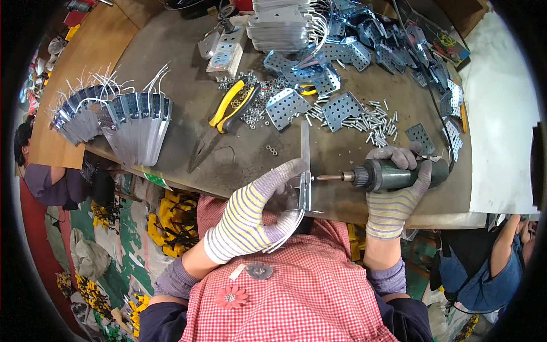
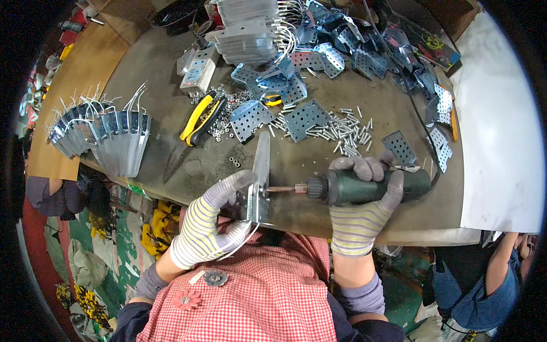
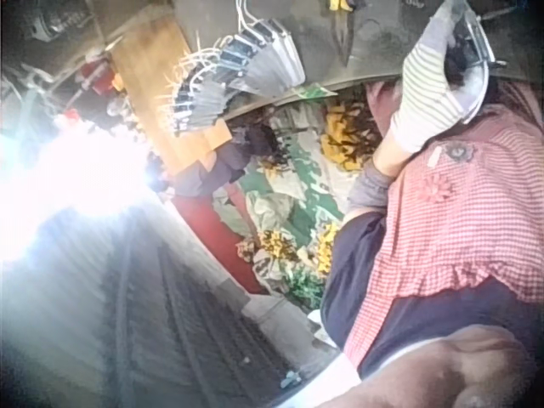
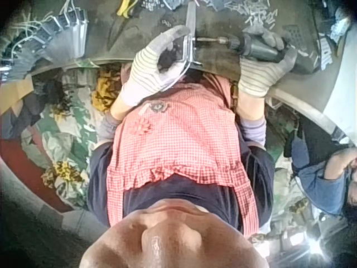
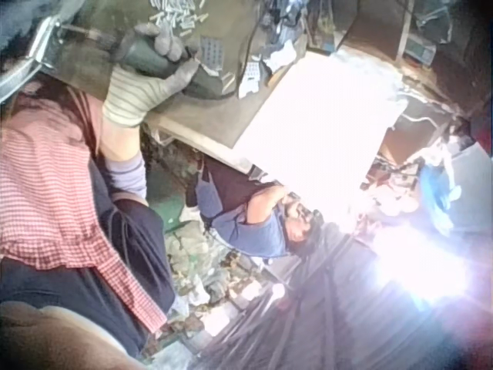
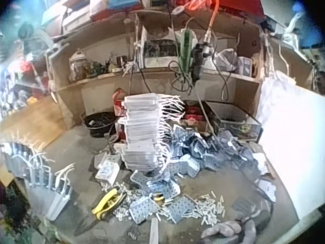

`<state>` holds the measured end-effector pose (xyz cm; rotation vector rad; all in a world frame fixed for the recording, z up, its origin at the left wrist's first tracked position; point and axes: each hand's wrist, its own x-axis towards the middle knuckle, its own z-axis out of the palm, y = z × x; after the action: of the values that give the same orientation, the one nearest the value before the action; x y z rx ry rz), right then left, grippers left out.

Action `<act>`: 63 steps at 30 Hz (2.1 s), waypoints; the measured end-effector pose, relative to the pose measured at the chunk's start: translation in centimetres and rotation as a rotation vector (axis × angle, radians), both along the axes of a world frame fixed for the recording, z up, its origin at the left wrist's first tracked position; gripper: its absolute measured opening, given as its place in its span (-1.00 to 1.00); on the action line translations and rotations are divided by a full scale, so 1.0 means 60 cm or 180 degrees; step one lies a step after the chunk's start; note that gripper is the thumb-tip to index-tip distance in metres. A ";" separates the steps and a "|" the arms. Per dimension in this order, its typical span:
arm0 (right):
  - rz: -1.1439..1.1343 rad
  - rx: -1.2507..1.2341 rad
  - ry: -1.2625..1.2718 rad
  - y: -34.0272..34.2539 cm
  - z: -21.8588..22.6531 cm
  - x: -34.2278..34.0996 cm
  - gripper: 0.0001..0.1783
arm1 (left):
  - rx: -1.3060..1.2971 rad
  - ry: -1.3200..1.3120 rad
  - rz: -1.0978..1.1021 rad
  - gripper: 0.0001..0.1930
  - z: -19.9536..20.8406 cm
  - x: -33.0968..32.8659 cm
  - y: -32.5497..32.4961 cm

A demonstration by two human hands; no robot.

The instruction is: The person assembles metal bracket units by fitting perforated plates onto wired metal bases and fastening screws using an electric screwdriver and pliers.

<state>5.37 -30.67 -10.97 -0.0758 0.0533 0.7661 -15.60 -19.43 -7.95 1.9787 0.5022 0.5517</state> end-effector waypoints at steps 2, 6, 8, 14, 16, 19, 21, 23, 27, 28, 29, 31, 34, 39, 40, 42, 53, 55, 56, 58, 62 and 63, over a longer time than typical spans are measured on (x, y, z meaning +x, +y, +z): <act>-0.0045 0.0009 -0.0046 0.000 0.001 0.000 -0.70 | -0.0058 -0.0027 -0.0111 -0.33 0.001 0.005 0.004; -0.0037 0.0083 0.0169 0.001 0.003 -0.003 -0.68 | 0.0170 -0.0386 -0.0302 -0.32 -0.010 0.013 0.021; -0.0006 0.0109 0.0185 0.000 0.004 -0.003 -0.68 | 0.0492 -0.0329 -0.0428 -0.25 -0.003 0.022 0.036; -0.0175 -0.0141 -0.0055 -0.004 0.000 0.003 -0.67 | 0.0815 0.0527 -0.0342 -0.11 0.030 0.058 0.029; -0.0167 -0.0065 -0.0013 -0.002 0.001 0.002 -0.65 | 0.0647 0.0727 -0.0366 -0.13 0.025 0.059 0.031; -0.0103 -0.0048 -0.0094 -0.002 0.003 0.003 -0.62 | 0.1082 0.0135 -0.0298 -0.15 0.008 0.065 0.030; -0.0111 -0.0053 -0.0042 -0.007 0.003 0.008 -0.62 | 0.1079 0.0165 -0.0376 -0.18 0.013 0.067 0.028; -0.0107 -0.0047 0.0000 -0.009 0.008 0.008 -0.62 | 0.1126 0.0203 -0.0397 -0.19 0.018 0.069 0.025; -0.0269 -0.0315 -0.0161 -0.012 0.013 0.008 -0.67 | 0.1495 0.0457 -0.0274 -0.16 0.022 0.073 0.017; -0.0282 -0.0262 -0.0134 -0.012 0.011 0.009 -0.67 | 0.1137 0.0004 -0.0229 -0.18 0.017 0.069 0.020; -0.0279 -0.0243 -0.0126 -0.011 0.008 0.012 -0.67 | 0.0775 -0.0443 -0.0188 -0.20 0.011 0.064 0.025; -0.0121 -0.0017 -0.0028 -0.014 0.000 0.014 -0.57 | 0.0430 -0.0167 0.0186 -0.52 0.010 0.037 0.047; -0.0107 -0.0024 0.0032 -0.011 -0.005 0.013 -0.57 | 0.1880 0.0289 0.0670 -0.79 0.007 0.023 0.092; -0.0201 -0.0195 -0.0077 -0.011 0.005 0.007 -0.57 | 0.3163 0.1132 -0.0092 -0.81 0.019 0.029 0.120; -0.0243 -0.0281 -0.0057 -0.010 0.008 0.006 -0.57 | 0.3222 0.1131 -0.0216 -0.82 0.012 0.030 0.125; -0.0184 -0.0223 -0.0078 -0.012 0.004 0.006 -0.56 | 0.3351 0.1315 -0.0352 -0.83 0.018 0.035 0.125; -0.0129 -0.0147 -0.0052 -0.007 0.004 0.002 -0.55 | 0.0035 -0.0036 0.0551 -0.87 -0.002 0.042 0.032; -0.0114 -0.0188 -0.0150 -0.007 0.003 0.002 -0.61 | 0.0131 -0.0193 0.0672 -0.88 -0.010 0.047 0.027; -0.0107 -0.0193 -0.0154 -0.006 0.003 0.003 -0.61 | 0.0127 -0.0196 0.0680 -0.88 -0.011 0.046 0.026; -0.0051 0.0085 0.0049 -0.005 0.003 0.001 -0.66 | 0.0225 -0.0212 0.0729 -0.88 -0.014 0.045 0.024; -0.0058 0.0060 0.0082 -0.004 0.007 -0.002 -0.69 | 0.0180 -0.0183 0.0747 -0.88 -0.012 0.046 0.022; -0.0067 0.0010 0.0061 -0.004 0.007 -0.001 -0.68 | 0.0194 -0.0167 0.0726 -0.88 -0.012 0.045 0.022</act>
<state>5.29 -30.91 -10.55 -0.0647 0.0711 0.7459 -12.88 -18.14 -8.68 1.9713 0.6904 0.7667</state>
